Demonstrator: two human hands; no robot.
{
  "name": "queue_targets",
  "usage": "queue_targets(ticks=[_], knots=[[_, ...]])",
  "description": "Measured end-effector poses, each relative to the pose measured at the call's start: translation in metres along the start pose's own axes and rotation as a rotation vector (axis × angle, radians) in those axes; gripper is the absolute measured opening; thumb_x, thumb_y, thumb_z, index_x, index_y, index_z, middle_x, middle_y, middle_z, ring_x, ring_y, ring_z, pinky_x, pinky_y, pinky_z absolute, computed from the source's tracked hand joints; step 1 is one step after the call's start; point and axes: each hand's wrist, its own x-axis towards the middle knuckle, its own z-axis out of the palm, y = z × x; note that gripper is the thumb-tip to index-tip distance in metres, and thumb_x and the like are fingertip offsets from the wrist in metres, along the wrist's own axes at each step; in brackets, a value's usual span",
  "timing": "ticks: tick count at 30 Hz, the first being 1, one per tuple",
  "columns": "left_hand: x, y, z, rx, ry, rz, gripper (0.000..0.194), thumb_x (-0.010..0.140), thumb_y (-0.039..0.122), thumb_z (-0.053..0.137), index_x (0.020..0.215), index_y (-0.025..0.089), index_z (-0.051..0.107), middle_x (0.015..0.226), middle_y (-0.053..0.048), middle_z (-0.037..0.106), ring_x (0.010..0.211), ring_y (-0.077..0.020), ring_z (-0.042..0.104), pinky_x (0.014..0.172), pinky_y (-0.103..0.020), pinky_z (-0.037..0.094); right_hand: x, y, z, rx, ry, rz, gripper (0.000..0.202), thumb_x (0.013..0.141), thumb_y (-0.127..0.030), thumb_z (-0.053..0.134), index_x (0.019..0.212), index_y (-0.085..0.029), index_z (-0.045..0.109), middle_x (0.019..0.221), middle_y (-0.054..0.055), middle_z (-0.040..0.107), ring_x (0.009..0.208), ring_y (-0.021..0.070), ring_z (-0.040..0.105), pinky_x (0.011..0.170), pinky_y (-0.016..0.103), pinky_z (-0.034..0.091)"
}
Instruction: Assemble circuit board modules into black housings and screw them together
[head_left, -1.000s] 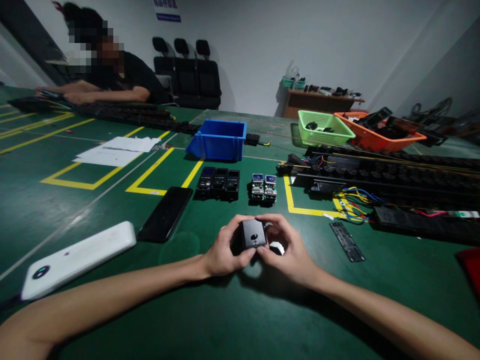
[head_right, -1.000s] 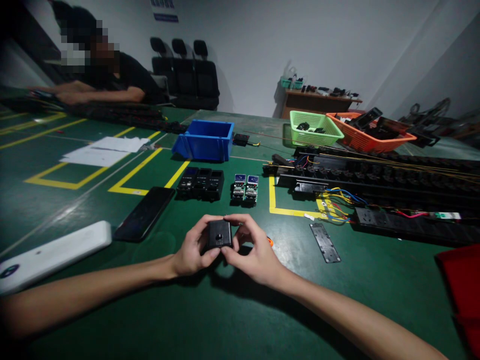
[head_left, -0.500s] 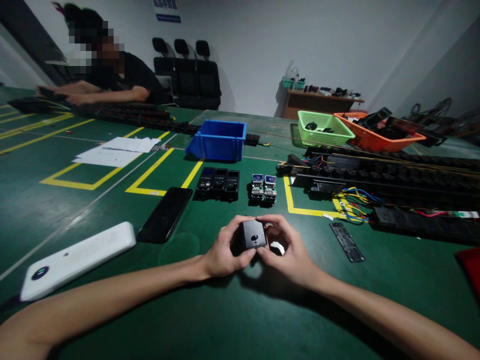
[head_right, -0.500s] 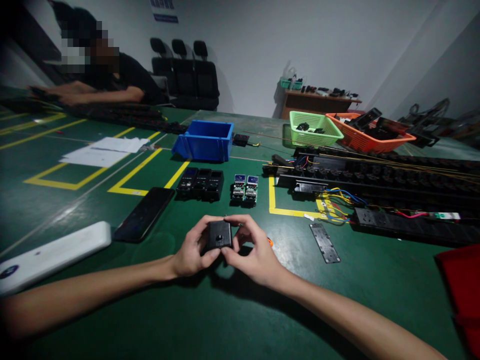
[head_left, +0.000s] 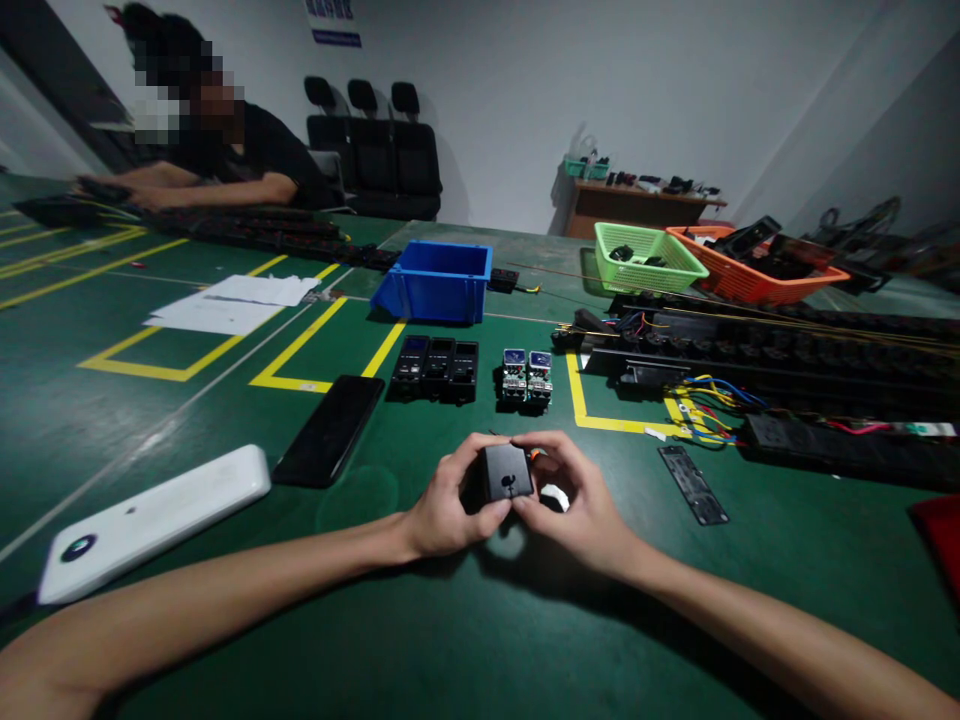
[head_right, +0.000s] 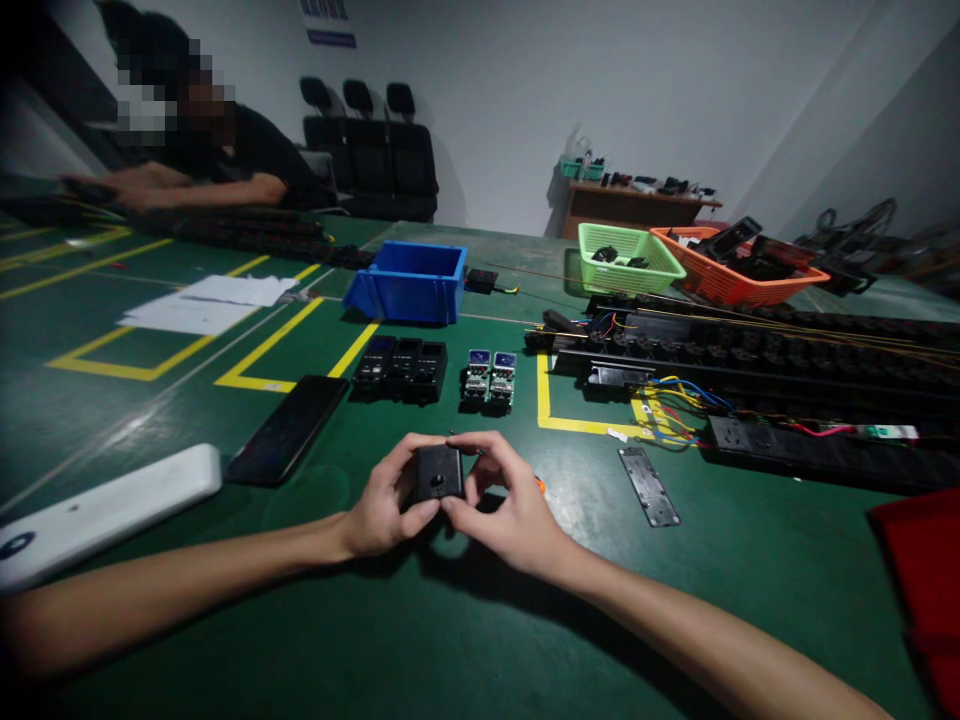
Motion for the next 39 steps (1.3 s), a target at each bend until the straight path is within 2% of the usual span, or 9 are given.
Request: queue_targets(ticks=[7, 12, 17, 24, 29, 34, 39], knots=[[0.001, -0.001, 0.001, -0.091, -0.032, 0.022, 0.051, 0.074, 0.026, 0.063, 0.121, 0.019, 0.045, 0.094, -0.004, 0.063, 0.080, -0.0170, 0.061, 0.073, -0.029, 0.052, 0.004, -0.001, -0.005, 0.044, -0.012, 0.064, 0.046, 0.075, -0.026, 0.074, 0.117, -0.024, 0.055, 0.100, 0.004, 0.062, 0.073, 0.0129, 0.058, 0.067, 0.028, 0.048], [0.000, -0.004, 0.000, -0.069, -0.019, 0.028, 0.051, 0.073, 0.025, 0.065, 0.121, 0.020, 0.048, 0.098, -0.005, 0.061, 0.081, -0.0165, 0.060, 0.074, -0.029, 0.051, 0.005, -0.002, -0.009, 0.080, -0.028, 0.085, 0.048, 0.072, -0.029, 0.078, 0.115, -0.023, 0.058, 0.097, 0.003, 0.062, 0.064, 0.0092, 0.054, 0.062, 0.025, 0.047], [0.000, -0.005, -0.002, -0.062, -0.044, 0.018, 0.052, 0.073, 0.025, 0.065, 0.122, 0.020, 0.048, 0.109, -0.009, 0.060, 0.091, -0.0210, 0.060, 0.081, -0.034, 0.051, 0.006, -0.003, -0.011, 0.081, -0.026, 0.090, 0.048, 0.068, -0.028, 0.081, 0.112, -0.023, 0.062, 0.097, 0.002, 0.061, 0.058, 0.0061, 0.049, 0.053, 0.021, 0.042], [0.000, -0.007, -0.002, -0.060, -0.055, 0.034, 0.054, 0.071, 0.026, 0.066, 0.121, 0.019, 0.049, 0.108, -0.009, 0.061, 0.091, -0.0218, 0.060, 0.081, -0.034, 0.051, 0.007, -0.003, -0.011, 0.086, -0.007, 0.110, 0.048, 0.064, -0.029, 0.084, 0.107, -0.021, 0.064, 0.091, 0.001, 0.062, 0.051, 0.0041, 0.043, 0.045, 0.019, 0.037], [0.000, -0.006, -0.001, -0.090, -0.046, -0.007, 0.053, 0.073, 0.029, 0.065, 0.122, 0.019, 0.047, 0.111, -0.010, 0.060, 0.094, -0.0222, 0.060, 0.083, -0.034, 0.051, 0.008, -0.003, -0.013, 0.082, -0.030, 0.107, 0.048, 0.067, -0.030, 0.082, 0.111, -0.024, 0.063, 0.097, 0.002, 0.062, 0.055, 0.0057, 0.048, 0.052, 0.022, 0.044], [0.001, -0.006, -0.001, -0.092, -0.038, -0.030, 0.053, 0.075, 0.032, 0.065, 0.123, 0.019, 0.046, 0.106, -0.008, 0.059, 0.092, -0.0207, 0.059, 0.083, -0.033, 0.050, 0.012, -0.003, -0.016, 0.092, -0.077, 0.101, 0.048, 0.071, -0.030, 0.079, 0.114, -0.024, 0.059, 0.104, 0.003, 0.061, 0.060, 0.0068, 0.051, 0.057, 0.023, 0.046], [0.003, -0.003, -0.002, -0.117, -0.060, -0.052, 0.059, 0.077, 0.032, 0.066, 0.129, 0.020, 0.042, 0.113, -0.009, 0.058, 0.102, -0.0229, 0.058, 0.090, -0.036, 0.049, 0.015, 0.001, -0.018, 0.109, -0.083, 0.069, 0.047, 0.075, -0.030, 0.076, 0.118, -0.024, 0.057, 0.110, 0.005, 0.061, 0.077, 0.0130, 0.059, 0.069, 0.028, 0.050]])
